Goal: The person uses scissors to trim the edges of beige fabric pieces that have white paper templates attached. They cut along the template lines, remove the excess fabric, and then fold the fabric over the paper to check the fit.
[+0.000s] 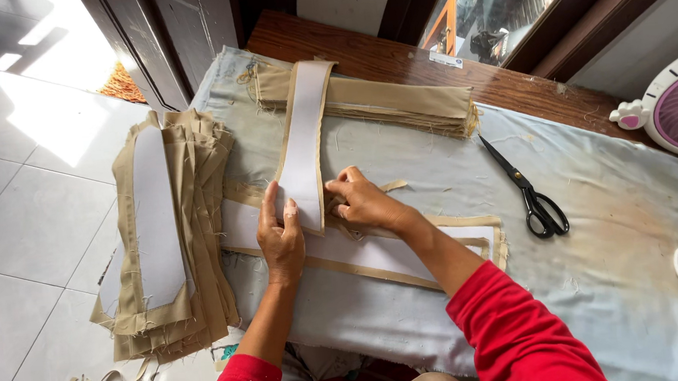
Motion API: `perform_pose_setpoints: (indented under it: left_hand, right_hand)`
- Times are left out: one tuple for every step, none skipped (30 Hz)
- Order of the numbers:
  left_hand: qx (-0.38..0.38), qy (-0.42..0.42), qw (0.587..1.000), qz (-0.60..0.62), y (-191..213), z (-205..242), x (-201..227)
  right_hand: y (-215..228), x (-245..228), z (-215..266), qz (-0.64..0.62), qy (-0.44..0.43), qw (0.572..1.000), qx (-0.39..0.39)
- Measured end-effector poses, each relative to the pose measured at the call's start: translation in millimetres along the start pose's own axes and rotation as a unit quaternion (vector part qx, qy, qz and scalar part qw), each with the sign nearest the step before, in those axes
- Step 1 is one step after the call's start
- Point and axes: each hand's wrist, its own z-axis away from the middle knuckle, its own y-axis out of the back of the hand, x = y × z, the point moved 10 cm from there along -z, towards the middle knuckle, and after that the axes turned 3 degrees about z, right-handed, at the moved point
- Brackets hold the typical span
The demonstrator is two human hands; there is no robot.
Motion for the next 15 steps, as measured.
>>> perform_pose_setpoints:
  left_hand:
    - [0.002, -0.003, 1.0, 0.0, 0.2, -1.5, 2.6]
    - [-0.001, 0.02, 1.0, 0.016, -0.1, -0.8, -0.4]
    - [-0.004, 0.043, 0.999, 0.032, -0.6, 0.2, -4.0]
    - [-0.004, 0.044, 0.999, 0.031, -1.0, -0.2, -6.9]
    - [-0.006, 0.054, 0.998, 0.036, -1.7, -0.4, -11.8]
    - [-0.006, 0.064, 0.997, 0.042, -2.0, -0.5, -16.5]
    - [-0.005, 0.066, 0.997, 0.041, -0.5, -0.7, -11.5]
    - [-0.012, 0.066, 0.997, 0.028, -0.6, -0.1, -6.5]
    - [-0.019, 0.067, 0.997, 0.015, -1.2, 0.3, -1.6]
    - [-0.022, 0.069, 0.997, 0.015, -1.9, -1.7, 3.3]
    - [-0.031, 0.087, 0.995, 0.045, -5.0, -3.2, 4.7]
    - [-0.04, 0.108, 0.991, 0.074, -8.1, -2.3, 5.5]
    - [-0.043, 0.111, 0.99, 0.073, -8.4, -6.1, 4.4]
    - [-0.047, 0.164, 0.981, 0.09, -10.2, -8.2, -5.9]
    - [-0.051, 0.215, 0.969, 0.106, -12.3, -9.4, -15.8]
  right_hand:
    - [-6.8, 12.1, -8.8, 0.001, 0.003, 1.0, 0.001]
    - [-7.6, 20.2, -15.1, -0.008, 0.028, 0.999, 0.041]
    - [-8.8, 28.7, -20.6, -0.018, 0.054, 0.995, 0.081]
    - [1.8, 34.0, -7.9, -0.019, 0.053, 0.995, 0.08]
    - [10.3, 38.8, 4.5, -0.094, 0.061, 0.992, 0.065]
    - [19.2, 42.9, 16.3, -0.168, 0.069, 0.982, 0.049]
    - [44.0, 26.2, 47.4, -0.169, 0.07, 0.982, 0.047]
    - [63.0, 15.1, 78.6, -0.21, 0.041, 0.977, 0.021]
    - [82.0, 3.9, 110.1, -0.25, 0.012, 0.968, -0.006]
    - [94.4, 5.7, 138.2, -0.251, 0.009, 0.968, -0.006]
    - [95.7, 7.1, 167.0, -0.23, -0.003, 0.971, -0.06]
    - [95.9, 9.1, 198.8, -0.21, -0.017, 0.971, -0.116]
    - [100.2, 10.8, 224.9, -0.212, -0.021, 0.97, -0.117]
    - [91.7, -1.4, 254.9, -0.202, 0.03, 0.958, -0.2]
    - [84.6, -13.2, 288.4, -0.191, 0.083, 0.937, -0.281]
